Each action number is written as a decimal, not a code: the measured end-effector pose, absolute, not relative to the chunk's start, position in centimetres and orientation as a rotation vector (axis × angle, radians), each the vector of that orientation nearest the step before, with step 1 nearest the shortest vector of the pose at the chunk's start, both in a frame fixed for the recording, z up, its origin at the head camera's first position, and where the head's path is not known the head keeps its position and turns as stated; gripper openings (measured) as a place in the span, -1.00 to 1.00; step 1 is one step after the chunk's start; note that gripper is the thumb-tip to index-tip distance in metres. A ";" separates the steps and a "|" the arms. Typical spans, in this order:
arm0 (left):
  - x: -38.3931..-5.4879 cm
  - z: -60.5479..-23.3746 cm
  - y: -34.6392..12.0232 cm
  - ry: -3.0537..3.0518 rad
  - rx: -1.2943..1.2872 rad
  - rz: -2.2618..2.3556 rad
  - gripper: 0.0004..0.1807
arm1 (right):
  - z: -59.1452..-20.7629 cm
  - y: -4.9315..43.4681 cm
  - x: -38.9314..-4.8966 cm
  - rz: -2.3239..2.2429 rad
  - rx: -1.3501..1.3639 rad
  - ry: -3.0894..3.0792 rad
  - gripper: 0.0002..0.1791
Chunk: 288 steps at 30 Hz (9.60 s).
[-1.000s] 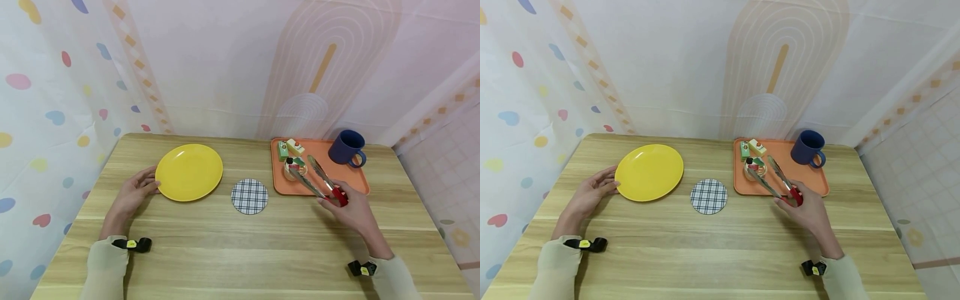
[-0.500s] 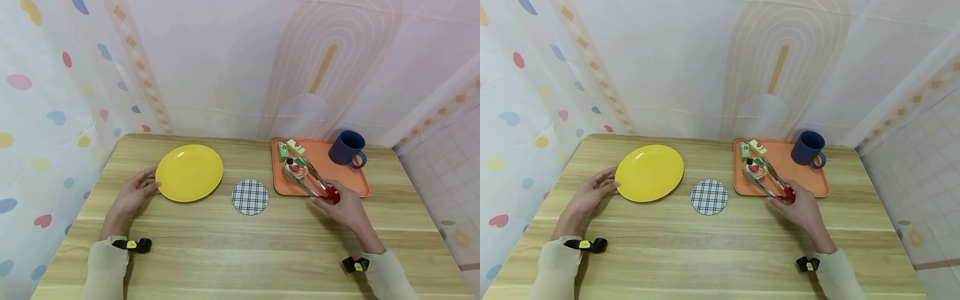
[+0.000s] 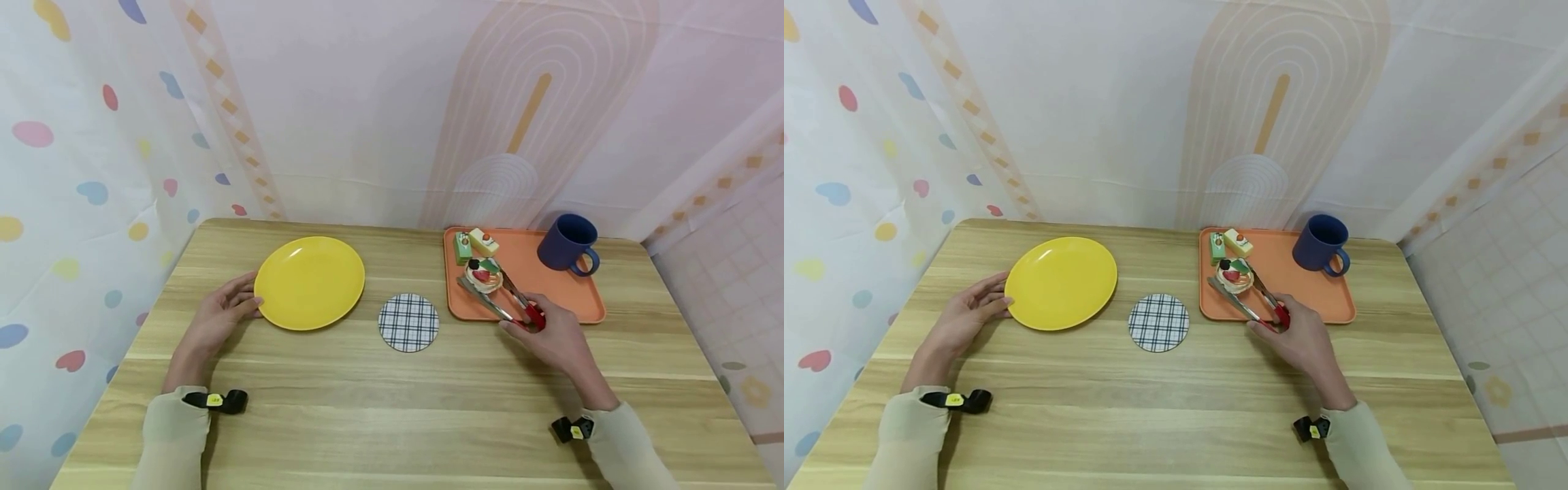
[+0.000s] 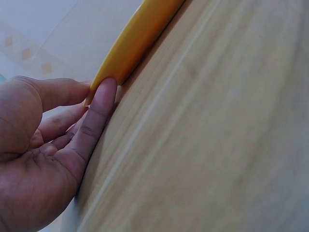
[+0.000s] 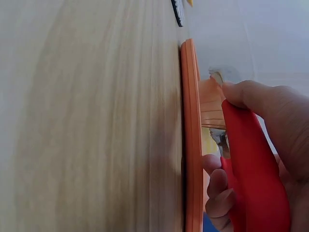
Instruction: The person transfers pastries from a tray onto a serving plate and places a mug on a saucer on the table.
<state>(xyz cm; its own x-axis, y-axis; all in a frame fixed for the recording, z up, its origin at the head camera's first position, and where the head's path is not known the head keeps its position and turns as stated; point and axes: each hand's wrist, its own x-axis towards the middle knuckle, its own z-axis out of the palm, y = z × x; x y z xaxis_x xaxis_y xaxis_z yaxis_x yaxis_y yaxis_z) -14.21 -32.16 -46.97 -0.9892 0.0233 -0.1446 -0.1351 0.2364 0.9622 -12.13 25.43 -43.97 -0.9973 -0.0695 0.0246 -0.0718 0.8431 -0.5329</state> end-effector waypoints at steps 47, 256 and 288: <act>-14.2 -47.3 -32.4 2.385 -0.105 1.845 -0.25 | -43.3 23.6 -12.0 0.786 0.195 -2.933 -0.34; -14.0 -46.7 -32.5 2.358 -0.088 1.828 -0.26 | -41.8 -2.1 -20.8 0.828 0.639 -3.101 -0.24; -14.0 -46.6 -32.3 2.322 -0.077 1.876 -0.24 | -41.0 2.0 -18.1 1.006 0.631 -2.985 -0.28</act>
<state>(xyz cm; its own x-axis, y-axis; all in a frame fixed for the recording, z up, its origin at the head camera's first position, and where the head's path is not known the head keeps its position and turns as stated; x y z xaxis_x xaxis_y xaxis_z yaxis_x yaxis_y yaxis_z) -13.97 -32.28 -46.61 -0.9866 0.0575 -0.1525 -0.1371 0.2140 0.9672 -18.08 2.03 -41.04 -0.9205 -0.3866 0.0572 -0.3424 0.7271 -0.5950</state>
